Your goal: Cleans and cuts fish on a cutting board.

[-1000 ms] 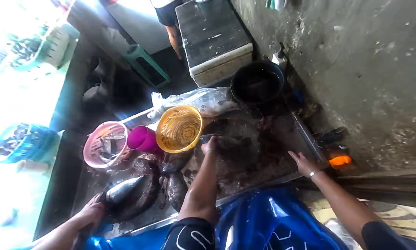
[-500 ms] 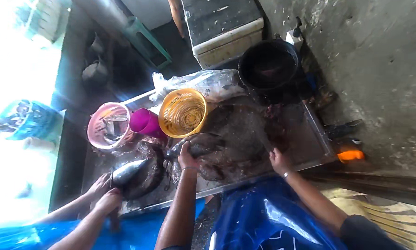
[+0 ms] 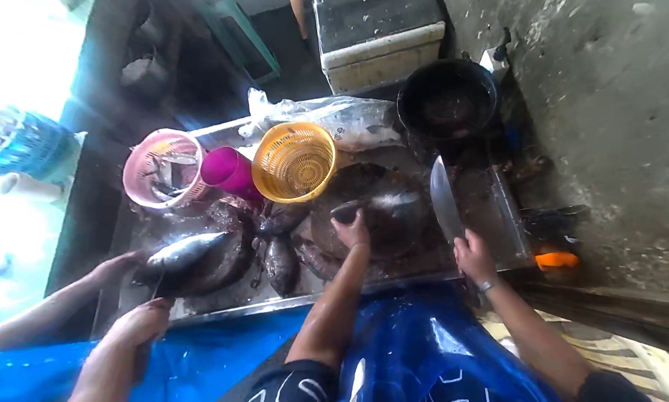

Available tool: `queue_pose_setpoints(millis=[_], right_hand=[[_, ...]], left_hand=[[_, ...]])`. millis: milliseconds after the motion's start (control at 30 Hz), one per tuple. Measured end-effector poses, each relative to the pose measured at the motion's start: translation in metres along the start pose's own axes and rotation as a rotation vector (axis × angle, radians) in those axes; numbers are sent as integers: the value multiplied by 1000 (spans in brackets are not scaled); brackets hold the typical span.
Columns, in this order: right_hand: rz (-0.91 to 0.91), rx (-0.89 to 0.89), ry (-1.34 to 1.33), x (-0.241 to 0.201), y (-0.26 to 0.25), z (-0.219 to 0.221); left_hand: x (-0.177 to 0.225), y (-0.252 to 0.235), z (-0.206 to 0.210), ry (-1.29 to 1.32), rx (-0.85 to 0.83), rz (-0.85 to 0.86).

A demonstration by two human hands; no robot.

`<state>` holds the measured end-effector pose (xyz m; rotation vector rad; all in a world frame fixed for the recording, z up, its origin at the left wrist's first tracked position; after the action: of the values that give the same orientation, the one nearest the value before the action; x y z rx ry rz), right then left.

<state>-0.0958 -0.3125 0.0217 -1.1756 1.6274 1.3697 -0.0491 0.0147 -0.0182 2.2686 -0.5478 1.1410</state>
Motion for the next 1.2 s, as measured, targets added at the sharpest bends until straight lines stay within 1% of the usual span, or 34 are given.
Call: queue_pose_setpoints(millis=[33, 100, 200, 233, 267, 300, 333, 367, 400, 433, 467, 500, 533, 567, 600, 633, 667, 700, 733, 767, 833, 867, 900, 967, 1033, 1067, 1100, 1133, 1200], right_hand=[[-88, 15, 19, -21, -5, -2], [-324, 61, 35, -84, -9, -8], [-707, 113, -31, -186, 12, -10], [-812, 154, -57, -207, 17, -7], [-868, 213, -47, -212, 19, 0], [-852, 276, 20, -196, 18, 11], [-747, 299, 142, -162, 13, 28], [-528, 241, 305, -116, 5, 47], [-189, 79, 452, -65, -6, 65], [81, -66, 564, -23, -14, 76], [228, -151, 618, -5, -19, 80], [274, -179, 624, -9, -23, 80], [247, -169, 590, -29, -22, 78], [138, -125, 538, -57, -17, 75], [-63, -46, 479, -90, -11, 72], [-315, 55, 419, -120, -3, 70], [-528, 150, 373, -141, 5, 71], [-650, 206, 350, -147, 9, 74], [-652, 207, 370, -132, 9, 81], [-514, 137, 431, -100, 2, 91], [40, -150, 612, -27, -13, 105], [192, -228, 654, -10, -14, 106], [235, -255, 650, -12, -15, 103], [245, -298, 583, -18, 1, 96], [322, -371, 451, -11, -3, 80], [381, -356, 350, 3, -10, 68], [420, -277, 236, 20, -17, 55], [429, -146, 156, 31, -25, 40], [388, 130, 87, 37, -32, 10]], left_hand=[[-11, 3, 4, -143, 27, -8], [-19, 10, 6, -248, 16, -60], [-29, 23, -6, -215, 25, -95], [-29, 24, -7, -207, 33, -97], [-28, 23, -8, -211, 35, -94], [-26, 22, -9, -234, 26, -82], [-23, 18, -9, -282, 4, -60], [-17, 11, -10, -356, -26, -26], [-9, 3, -9, -446, -76, 20], [0, -4, -7, -528, -133, 74], [13, -12, -4, -585, -184, 135], [26, -24, 1, -617, -240, 205], [34, -35, 6, -639, -294, 277], [40, -42, 10, -667, -347, 340], [45, -48, 15, -697, -388, 394], [48, -52, 19, -714, -420, 428], [50, -56, 22, -720, -441, 447], [51, -58, 24, -720, -455, 456], [51, -60, 26, -717, -466, 459], [50, -62, 26, -712, -475, 461], [51, -63, 27, -697, -473, 465], [50, -62, 26, -682, -467, 463], [57, -65, 24, -669, -454, 466], [66, -63, 11, -717, -466, 466], [93, -57, 3, -847, -508, 453], [107, -52, -1, -965, -543, 431], [121, -46, -5, -1085, -594, 395], [135, -42, -5, -1188, -634, 368], [150, -40, 10, -1274, -655, 391]])
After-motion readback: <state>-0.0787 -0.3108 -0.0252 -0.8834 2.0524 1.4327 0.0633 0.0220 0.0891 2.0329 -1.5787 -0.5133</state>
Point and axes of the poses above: each hand's wrist, its own y-axis away from the middle knuckle, its own z-axis out of the palm, x = y × z, the point moved 7 cm from there along -y, towards the middle knuckle, and after that the axes turned 15 degrees about -y, right-handed, at the moved point
